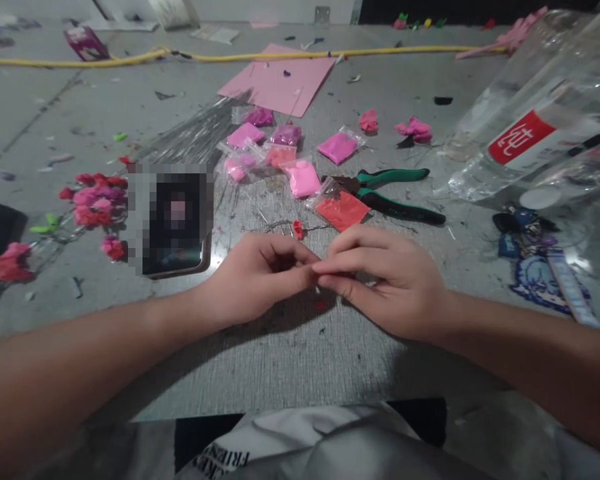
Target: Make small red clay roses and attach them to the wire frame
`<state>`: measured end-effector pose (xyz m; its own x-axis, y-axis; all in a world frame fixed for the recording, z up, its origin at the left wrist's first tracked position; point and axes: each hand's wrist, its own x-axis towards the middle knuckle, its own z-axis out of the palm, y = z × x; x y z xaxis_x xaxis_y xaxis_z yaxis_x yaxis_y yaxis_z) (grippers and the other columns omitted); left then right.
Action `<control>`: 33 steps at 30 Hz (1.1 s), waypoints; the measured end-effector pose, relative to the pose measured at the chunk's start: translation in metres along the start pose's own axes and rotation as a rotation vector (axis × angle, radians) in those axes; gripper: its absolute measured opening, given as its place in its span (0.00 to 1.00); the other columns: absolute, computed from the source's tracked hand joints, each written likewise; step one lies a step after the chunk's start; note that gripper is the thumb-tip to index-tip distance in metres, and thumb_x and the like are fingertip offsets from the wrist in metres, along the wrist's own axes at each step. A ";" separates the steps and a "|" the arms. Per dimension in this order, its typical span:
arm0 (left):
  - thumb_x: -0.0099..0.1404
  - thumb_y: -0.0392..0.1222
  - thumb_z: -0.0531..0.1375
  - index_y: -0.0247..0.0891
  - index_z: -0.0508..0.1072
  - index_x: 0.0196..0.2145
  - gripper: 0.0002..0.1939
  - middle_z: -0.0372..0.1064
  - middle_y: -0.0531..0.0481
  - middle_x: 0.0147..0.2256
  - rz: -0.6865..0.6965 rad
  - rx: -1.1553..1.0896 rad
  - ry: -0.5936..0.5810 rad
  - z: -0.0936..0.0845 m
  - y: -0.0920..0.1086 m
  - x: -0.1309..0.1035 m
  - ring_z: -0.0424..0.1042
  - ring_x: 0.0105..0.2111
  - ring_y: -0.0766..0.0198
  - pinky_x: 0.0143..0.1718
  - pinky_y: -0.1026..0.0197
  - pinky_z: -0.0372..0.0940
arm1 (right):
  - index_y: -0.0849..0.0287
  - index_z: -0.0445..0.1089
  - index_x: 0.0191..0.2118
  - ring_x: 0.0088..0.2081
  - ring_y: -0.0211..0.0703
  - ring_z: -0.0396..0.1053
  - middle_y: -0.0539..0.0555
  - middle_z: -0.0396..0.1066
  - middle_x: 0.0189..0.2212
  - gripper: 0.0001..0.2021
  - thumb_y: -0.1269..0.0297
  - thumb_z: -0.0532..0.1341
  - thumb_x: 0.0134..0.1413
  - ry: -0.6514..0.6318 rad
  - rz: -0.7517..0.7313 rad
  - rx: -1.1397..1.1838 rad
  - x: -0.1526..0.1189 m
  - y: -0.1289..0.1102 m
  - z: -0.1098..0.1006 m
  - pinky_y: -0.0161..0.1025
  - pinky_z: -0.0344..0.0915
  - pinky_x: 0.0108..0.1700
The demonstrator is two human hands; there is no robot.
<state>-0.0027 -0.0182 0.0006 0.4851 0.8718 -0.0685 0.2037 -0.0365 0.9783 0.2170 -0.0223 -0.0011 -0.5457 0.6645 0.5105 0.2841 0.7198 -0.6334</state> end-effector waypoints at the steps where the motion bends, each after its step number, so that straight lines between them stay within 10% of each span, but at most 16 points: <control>1: 0.65 0.39 0.64 0.35 0.81 0.32 0.07 0.76 0.51 0.25 -0.014 -0.008 -0.006 0.000 0.001 0.000 0.70 0.22 0.69 0.21 0.68 0.63 | 0.53 0.79 0.44 0.36 0.37 0.74 0.52 0.77 0.38 0.07 0.71 0.65 0.64 0.001 -0.008 0.002 0.000 0.001 0.001 0.38 0.72 0.38; 26: 0.61 0.35 0.64 0.33 0.74 0.24 0.08 0.68 0.55 0.21 -0.008 0.013 0.071 0.007 0.004 -0.008 0.63 0.22 0.73 0.23 0.70 0.58 | 0.57 0.80 0.37 0.35 0.36 0.76 0.51 0.79 0.35 0.04 0.73 0.70 0.59 0.011 0.095 0.137 0.003 -0.003 0.000 0.35 0.73 0.39; 33: 0.62 0.35 0.64 0.33 0.75 0.25 0.08 0.69 0.55 0.21 0.036 0.159 0.126 0.010 0.001 -0.009 0.63 0.22 0.72 0.23 0.70 0.58 | 0.58 0.78 0.35 0.24 0.33 0.71 0.47 0.76 0.25 0.08 0.68 0.75 0.50 -0.036 0.700 0.565 0.007 -0.005 0.005 0.31 0.66 0.24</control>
<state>0.0018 -0.0308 0.0001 0.3864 0.9223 0.0010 0.3246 -0.1370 0.9359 0.2078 -0.0227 0.0023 -0.4200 0.9006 -0.1122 0.1362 -0.0597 -0.9889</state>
